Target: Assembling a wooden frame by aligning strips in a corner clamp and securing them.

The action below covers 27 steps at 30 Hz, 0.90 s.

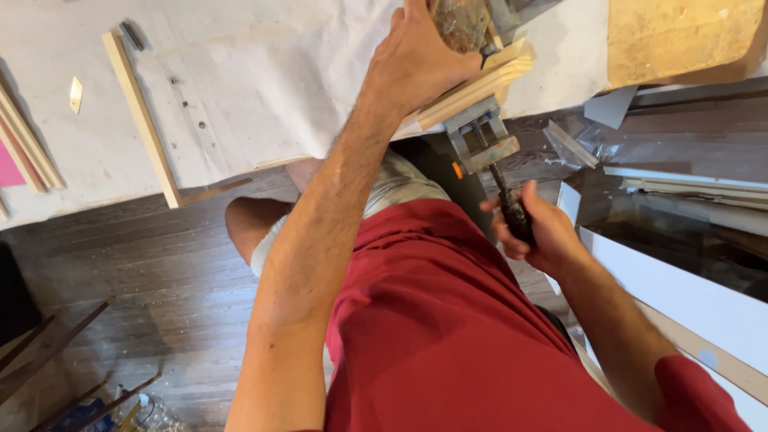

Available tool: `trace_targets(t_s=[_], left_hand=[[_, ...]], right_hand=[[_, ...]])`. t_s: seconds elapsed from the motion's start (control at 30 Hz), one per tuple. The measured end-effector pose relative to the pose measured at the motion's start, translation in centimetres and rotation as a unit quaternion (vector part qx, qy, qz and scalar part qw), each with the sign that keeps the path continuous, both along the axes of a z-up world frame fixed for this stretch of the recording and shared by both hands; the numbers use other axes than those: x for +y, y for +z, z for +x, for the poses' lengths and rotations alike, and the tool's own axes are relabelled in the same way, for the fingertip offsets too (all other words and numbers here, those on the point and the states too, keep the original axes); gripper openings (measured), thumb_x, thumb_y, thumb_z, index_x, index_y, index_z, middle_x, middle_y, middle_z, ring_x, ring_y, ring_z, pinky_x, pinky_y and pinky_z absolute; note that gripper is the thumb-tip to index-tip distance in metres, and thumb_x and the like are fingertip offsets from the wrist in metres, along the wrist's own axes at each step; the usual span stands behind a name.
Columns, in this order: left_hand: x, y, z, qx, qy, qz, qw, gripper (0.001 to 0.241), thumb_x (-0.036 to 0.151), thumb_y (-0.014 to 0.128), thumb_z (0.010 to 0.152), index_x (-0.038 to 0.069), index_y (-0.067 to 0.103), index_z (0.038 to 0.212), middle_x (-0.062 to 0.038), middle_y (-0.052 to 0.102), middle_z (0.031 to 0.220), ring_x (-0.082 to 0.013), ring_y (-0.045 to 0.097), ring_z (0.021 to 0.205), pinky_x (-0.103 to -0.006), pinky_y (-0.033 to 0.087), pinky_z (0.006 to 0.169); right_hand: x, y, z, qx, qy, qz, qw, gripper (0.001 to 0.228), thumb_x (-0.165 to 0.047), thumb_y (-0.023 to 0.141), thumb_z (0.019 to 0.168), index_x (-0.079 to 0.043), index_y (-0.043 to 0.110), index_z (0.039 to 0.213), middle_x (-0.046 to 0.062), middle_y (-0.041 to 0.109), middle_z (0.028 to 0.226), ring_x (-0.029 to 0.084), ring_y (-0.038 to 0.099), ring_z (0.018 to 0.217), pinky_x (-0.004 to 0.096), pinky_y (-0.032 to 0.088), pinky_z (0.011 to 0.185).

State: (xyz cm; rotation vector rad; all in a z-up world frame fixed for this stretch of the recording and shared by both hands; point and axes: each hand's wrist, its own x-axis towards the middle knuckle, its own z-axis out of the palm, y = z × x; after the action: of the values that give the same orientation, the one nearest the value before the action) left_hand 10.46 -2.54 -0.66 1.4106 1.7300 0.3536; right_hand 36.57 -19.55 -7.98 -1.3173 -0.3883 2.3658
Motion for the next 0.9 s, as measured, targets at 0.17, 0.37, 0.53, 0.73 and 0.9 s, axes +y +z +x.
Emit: trace_targets(t_s=[0.17, 0.37, 0.53, 0.73, 0.9], left_hand=[[-0.5, -1.7, -0.2, 0.031, -0.014, 0.083, 0.996, 0.088, 0.044, 0.081, 0.076, 0.018, 0.034, 0.146, -0.015, 0.050, 0.140, -0.0365, 0.060, 0.123, -0.0492, 0.054, 0.094], [-1.0, -0.7, 0.2, 0.080, -0.139, 0.277, 0.947, 0.035, 0.022, 0.087, 0.088, 0.017, 0.067, 0.117, -0.013, 0.044, 0.129, -0.0395, 0.049, 0.118, -0.0530, 0.058, 0.081], [-1.0, 0.3, -0.3, 0.145, -0.184, 0.259, 0.937, 0.065, 0.074, 0.081, 0.086, 0.021, 0.074, 0.123, -0.012, 0.044, 0.135, -0.0380, 0.046, 0.124, -0.0626, 0.050, 0.092], [-1.1, 0.3, 0.0, 0.148, -0.170, 0.237, 0.945, 0.076, 0.068, 0.100, 0.069, 0.026, 0.067, 0.122, -0.010, 0.046, 0.131, -0.0357, 0.045, 0.124, -0.0586, 0.047, 0.099], [-0.9, -0.5, -0.2, 0.153, -0.171, 0.247, 0.941, 0.079, 0.068, 0.103, 0.066, 0.026, 0.067, 0.122, -0.009, 0.045, 0.134, -0.0354, 0.046, 0.124, -0.0562, 0.048, 0.097]], right_hand=[[2.1, 6.8, -2.3, -0.270, 0.133, 0.164, 0.939, 0.041, -0.030, 0.042, 0.105, -0.002, 0.052, 0.134, 0.013, 0.066, 0.086, 0.021, 0.054, 0.053, 0.036, 0.048, 0.054], [1.9, 7.2, -2.3, -0.278, 0.161, 0.198, 0.926, 0.038, -0.028, 0.038, 0.107, -0.002, 0.059, 0.124, 0.009, 0.061, 0.077, 0.018, 0.052, 0.050, 0.032, 0.046, 0.049], [1.5, 5.9, -1.8, -0.268, 0.156, 0.196, 0.930, 0.038, -0.033, 0.038, 0.107, -0.004, 0.059, 0.122, 0.006, 0.057, 0.074, 0.016, 0.049, 0.051, 0.032, 0.043, 0.046], [0.9, 0.7, 0.2, 0.079, -0.027, -0.038, 0.996, 0.046, -0.046, 0.052, 0.104, -0.002, 0.061, 0.112, 0.002, 0.041, 0.059, 0.006, 0.023, 0.035, 0.023, 0.016, 0.030], [2.1, 6.7, -2.2, -0.459, 0.333, 0.293, 0.770, 0.054, -0.039, 0.037, 0.102, -0.008, 0.052, 0.143, 0.022, 0.070, 0.122, 0.047, 0.063, 0.111, 0.055, 0.043, 0.094]])
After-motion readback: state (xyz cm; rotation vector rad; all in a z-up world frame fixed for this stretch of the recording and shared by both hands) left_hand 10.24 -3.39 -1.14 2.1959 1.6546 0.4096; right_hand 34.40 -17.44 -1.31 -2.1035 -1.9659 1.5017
